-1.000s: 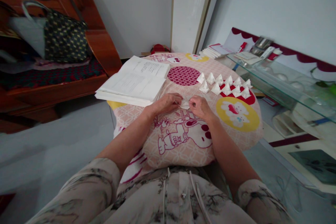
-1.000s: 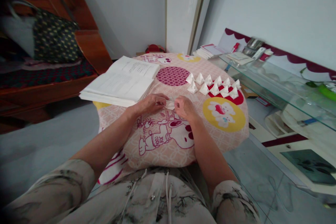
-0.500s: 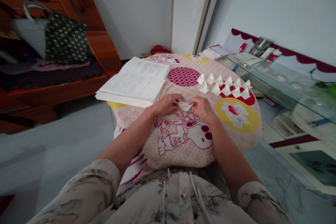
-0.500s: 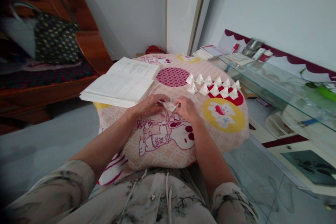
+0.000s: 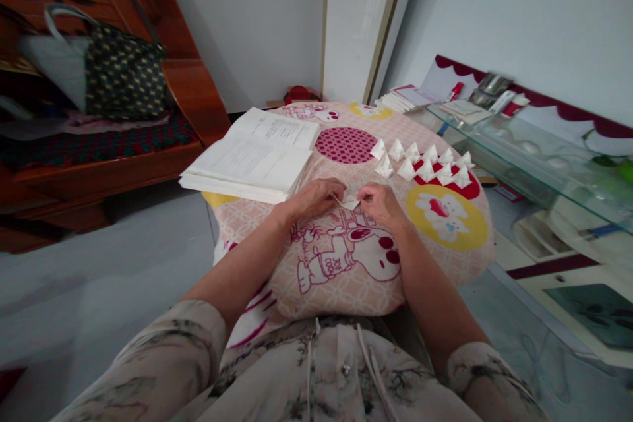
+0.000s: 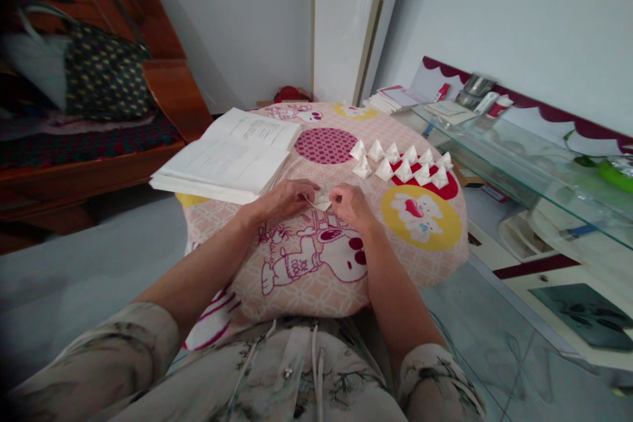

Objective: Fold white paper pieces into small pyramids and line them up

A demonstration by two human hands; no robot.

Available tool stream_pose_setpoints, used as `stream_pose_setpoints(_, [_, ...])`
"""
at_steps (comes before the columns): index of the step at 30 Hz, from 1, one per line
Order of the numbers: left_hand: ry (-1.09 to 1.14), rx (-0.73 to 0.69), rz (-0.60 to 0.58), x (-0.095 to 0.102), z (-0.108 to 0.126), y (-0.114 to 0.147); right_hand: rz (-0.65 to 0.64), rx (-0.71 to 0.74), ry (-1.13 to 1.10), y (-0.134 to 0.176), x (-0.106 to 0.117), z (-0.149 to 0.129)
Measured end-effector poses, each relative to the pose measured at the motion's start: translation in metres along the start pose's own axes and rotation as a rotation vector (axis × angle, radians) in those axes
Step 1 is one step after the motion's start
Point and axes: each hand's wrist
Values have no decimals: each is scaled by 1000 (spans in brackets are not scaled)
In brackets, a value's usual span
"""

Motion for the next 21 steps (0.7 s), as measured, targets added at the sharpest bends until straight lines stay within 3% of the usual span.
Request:
stream_pose_setpoints(11, [-12,16,-31,7,0,-1,-23,4,100,-2,-4,-1])
stream_pose_setpoints(16, [-20,24,39,4,-2,1,20,9,-96,0,-1,6])
stream_pose_setpoints(21, [16,159,94,0,1,2,50,-50,-229,0,-2,7])
Point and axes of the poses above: each hand's wrist, its own y-axis away from the middle knuckle, its own x-axis out of the back of the hand, z = x × y, and after that the axes turned 7 degrees about -y, right-handed
